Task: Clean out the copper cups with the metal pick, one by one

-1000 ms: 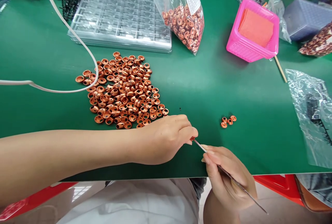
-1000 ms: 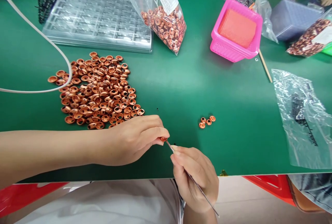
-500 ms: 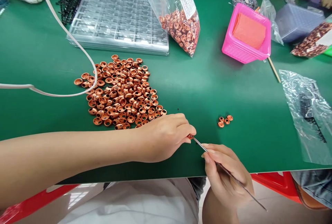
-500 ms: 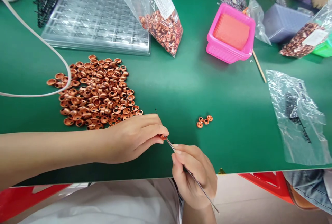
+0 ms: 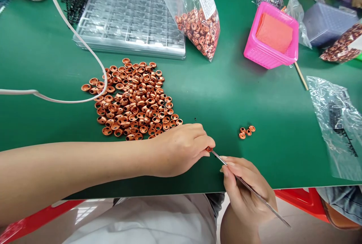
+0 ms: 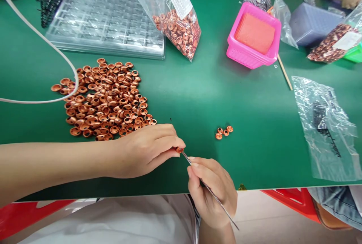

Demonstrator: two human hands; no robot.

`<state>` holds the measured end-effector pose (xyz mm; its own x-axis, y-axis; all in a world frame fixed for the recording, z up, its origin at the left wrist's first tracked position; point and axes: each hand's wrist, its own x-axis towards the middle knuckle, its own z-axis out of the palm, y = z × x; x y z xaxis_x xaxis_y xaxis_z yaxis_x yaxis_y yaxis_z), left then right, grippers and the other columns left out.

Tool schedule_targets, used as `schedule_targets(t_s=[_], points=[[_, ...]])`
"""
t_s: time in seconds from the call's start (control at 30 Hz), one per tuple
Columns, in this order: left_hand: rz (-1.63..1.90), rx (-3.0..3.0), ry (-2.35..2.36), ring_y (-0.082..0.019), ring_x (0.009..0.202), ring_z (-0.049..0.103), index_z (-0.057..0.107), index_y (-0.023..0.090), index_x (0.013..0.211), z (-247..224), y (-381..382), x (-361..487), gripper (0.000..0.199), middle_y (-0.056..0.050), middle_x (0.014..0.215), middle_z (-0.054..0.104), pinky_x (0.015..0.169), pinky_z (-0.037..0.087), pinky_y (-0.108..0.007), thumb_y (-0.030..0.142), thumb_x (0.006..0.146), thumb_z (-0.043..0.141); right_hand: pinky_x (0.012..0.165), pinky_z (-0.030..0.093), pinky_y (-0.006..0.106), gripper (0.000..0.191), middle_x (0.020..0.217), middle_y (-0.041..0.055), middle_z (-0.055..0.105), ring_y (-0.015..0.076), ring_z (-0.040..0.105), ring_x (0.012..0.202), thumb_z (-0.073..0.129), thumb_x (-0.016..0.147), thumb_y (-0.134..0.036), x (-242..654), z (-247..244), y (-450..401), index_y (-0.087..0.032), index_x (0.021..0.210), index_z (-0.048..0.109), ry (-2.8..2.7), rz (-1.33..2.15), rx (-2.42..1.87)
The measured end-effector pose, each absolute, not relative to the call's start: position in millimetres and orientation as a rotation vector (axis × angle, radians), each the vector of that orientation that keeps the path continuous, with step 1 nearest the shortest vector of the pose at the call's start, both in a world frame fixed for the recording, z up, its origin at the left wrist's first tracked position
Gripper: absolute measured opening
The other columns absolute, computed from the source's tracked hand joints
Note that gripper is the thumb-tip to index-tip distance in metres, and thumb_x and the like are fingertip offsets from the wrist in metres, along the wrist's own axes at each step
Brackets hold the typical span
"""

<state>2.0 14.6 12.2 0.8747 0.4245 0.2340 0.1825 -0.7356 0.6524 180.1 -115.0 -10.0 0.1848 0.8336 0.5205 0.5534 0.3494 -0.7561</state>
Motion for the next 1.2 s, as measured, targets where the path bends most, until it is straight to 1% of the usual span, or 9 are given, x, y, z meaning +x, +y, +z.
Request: schedule_targets(t_s=[0.1, 0.23, 0.47, 0.7, 0.87, 1.2], points=[[0.502, 2.38, 0.441, -0.016, 0.079, 0.055, 0.061, 0.013, 0.098, 11.3, 14.6, 2.2, 0.015, -0.006, 0.084, 0.063, 0.068, 0.044, -0.026, 0.015, 0.097, 0.046, 0.062, 0.059, 0.031, 0.045, 0.095, 0.005, 0.073, 0.0192, 0.071, 0.083, 0.063, 0.072, 0.007, 179.1, -9.6, -115.1, -0.02, 0.108, 0.066, -1.484, 0.317, -1.313], [0.502, 2.377, 0.437, -0.016, 0.078, 0.056, 0.062, 0.012, 0.098, 11.0, 15.4, 2.5, 0.015, -0.006, 0.083, 0.063, 0.067, 0.044, -0.026, 0.015, 0.096, 0.047, 0.064, 0.06, 0.032, 0.045, 0.095, 0.0041, 0.072, 0.0188, 0.071, 0.084, 0.062, 0.073, 0.007, 178.7, -8.4, -115.6, -0.021, 0.108, 0.066, -1.471, 0.326, -1.341], [0.495, 2.381, 0.439, -0.016, 0.078, 0.056, 0.061, 0.013, 0.097, 11.8, 15.8, 1.8, 0.016, -0.006, 0.082, 0.063, 0.069, 0.046, -0.027, 0.016, 0.097, 0.046, 0.062, 0.06, 0.032, 0.044, 0.093, 0.0052, 0.073, 0.0198, 0.071, 0.083, 0.063, 0.071, 0.007, 179.7, -8.6, -114.9, -0.018, 0.107, 0.066, -1.478, 0.296, -1.323], [0.497, 2.405, 0.436, -0.017, 0.077, 0.056, 0.062, 0.012, 0.096, 12.1, 15.4, 2.0, 0.014, -0.007, 0.082, 0.063, 0.068, 0.045, -0.027, 0.015, 0.095, 0.048, 0.061, 0.059, 0.031, 0.049, 0.097, 0.0052, 0.072, 0.0187, 0.07, 0.084, 0.064, 0.071, 0.008, 181.1, -7.9, -114.6, -0.02, 0.111, 0.065, -1.548, 0.315, -1.323], [0.503, 2.409, 0.441, -0.016, 0.078, 0.056, 0.062, 0.013, 0.096, 11.2, 15.3, 2.2, 0.015, -0.007, 0.082, 0.063, 0.068, 0.044, -0.026, 0.015, 0.096, 0.048, 0.062, 0.059, 0.031, 0.046, 0.096, 0.0061, 0.072, 0.0192, 0.071, 0.084, 0.064, 0.071, 0.009, 179.2, -8.3, -115.5, -0.018, 0.109, 0.065, -1.516, 0.311, -1.326], [0.51, 2.397, 0.446, -0.017, 0.077, 0.056, 0.063, 0.013, 0.097, 8.8, 15.7, 2.0, 0.014, -0.006, 0.082, 0.063, 0.066, 0.044, -0.026, 0.016, 0.095, 0.049, 0.06, 0.058, 0.03, 0.045, 0.095, 0.0041, 0.072, 0.0182, 0.07, 0.083, 0.062, 0.074, 0.006, 177.8, -10.3, -116.9, -0.022, 0.108, 0.066, -1.467, 0.277, -1.371]])
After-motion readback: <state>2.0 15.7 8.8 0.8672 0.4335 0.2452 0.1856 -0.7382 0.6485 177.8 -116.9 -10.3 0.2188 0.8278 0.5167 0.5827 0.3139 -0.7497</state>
